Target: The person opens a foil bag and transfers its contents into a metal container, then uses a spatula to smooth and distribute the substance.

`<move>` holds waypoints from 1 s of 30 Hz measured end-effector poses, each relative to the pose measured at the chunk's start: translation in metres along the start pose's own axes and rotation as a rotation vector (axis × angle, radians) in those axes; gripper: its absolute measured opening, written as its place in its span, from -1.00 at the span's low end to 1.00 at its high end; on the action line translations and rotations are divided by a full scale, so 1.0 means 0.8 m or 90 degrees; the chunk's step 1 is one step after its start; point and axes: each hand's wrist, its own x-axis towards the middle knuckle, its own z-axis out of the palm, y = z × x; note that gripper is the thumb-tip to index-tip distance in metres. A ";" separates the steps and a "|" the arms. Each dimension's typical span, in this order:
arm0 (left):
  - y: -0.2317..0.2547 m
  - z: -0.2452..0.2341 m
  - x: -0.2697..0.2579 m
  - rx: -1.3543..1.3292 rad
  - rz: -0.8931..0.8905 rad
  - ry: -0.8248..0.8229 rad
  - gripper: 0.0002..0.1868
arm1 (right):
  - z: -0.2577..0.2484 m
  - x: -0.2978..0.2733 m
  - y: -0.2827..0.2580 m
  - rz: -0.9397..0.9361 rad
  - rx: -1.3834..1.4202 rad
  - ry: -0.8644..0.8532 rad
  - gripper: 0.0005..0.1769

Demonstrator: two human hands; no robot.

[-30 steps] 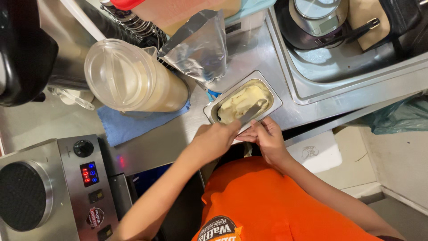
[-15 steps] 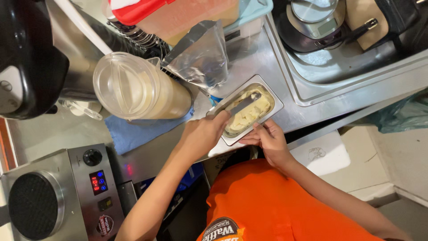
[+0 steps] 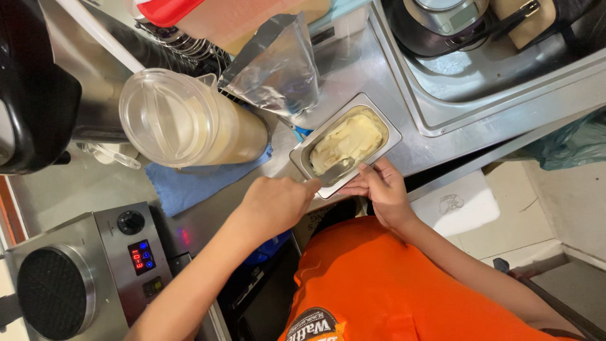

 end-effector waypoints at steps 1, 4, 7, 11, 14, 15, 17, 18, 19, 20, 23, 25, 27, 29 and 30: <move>-0.001 -0.008 -0.001 0.032 -0.001 -0.027 -0.78 | 0.000 0.000 0.000 -0.007 0.009 -0.008 -0.76; -0.004 -0.036 -0.006 0.081 0.052 0.009 -0.74 | -0.001 0.000 0.002 -0.011 0.010 -0.004 -0.76; -0.010 -0.068 -0.014 0.028 0.063 0.013 -0.82 | -0.012 0.008 0.002 0.014 -0.017 0.012 -0.76; -0.010 -0.065 -0.001 -0.047 0.024 0.010 -0.80 | -0.057 0.025 0.000 0.038 -0.122 0.041 -0.78; -0.006 -0.035 0.026 -0.182 0.050 0.125 -0.81 | -0.084 0.031 -0.006 -0.011 -0.165 0.016 -0.80; -0.004 -0.024 0.036 -0.212 0.031 0.162 -0.79 | -0.084 0.030 -0.008 -0.011 -0.164 0.018 -0.80; -0.001 -0.004 0.050 -0.242 0.013 0.198 -0.77 | -0.078 0.026 -0.024 -0.061 -0.239 0.031 -0.81; 0.001 0.004 0.055 -0.243 -0.021 0.187 -0.76 | -0.071 0.025 -0.032 -0.061 -0.238 0.033 -0.81; 0.002 0.011 0.059 -0.245 -0.056 0.175 -0.75 | -0.063 0.023 -0.039 -0.084 -0.222 0.024 -0.80; 0.005 0.017 0.061 -0.244 -0.056 0.174 -0.75 | -0.055 0.022 -0.045 -0.106 -0.205 0.015 -0.78; 0.019 0.030 0.057 -0.293 -0.095 0.149 -0.77 | -0.038 0.019 -0.054 -0.151 -0.238 0.028 -0.76; 0.031 0.034 0.052 -0.331 -0.090 0.135 -0.78 | -0.032 0.020 -0.052 -0.163 -0.253 0.041 -0.76; 0.044 0.036 0.046 -0.296 -0.090 0.092 -0.77 | -0.032 0.022 -0.050 -0.176 -0.268 0.055 -0.76; 0.053 0.037 0.037 -0.263 -0.089 0.049 -0.76 | -0.033 0.024 -0.046 -0.199 -0.244 0.056 -0.76; 0.057 0.037 0.033 -0.253 -0.073 0.052 -0.75 | -0.035 0.024 -0.044 -0.199 -0.244 0.056 -0.76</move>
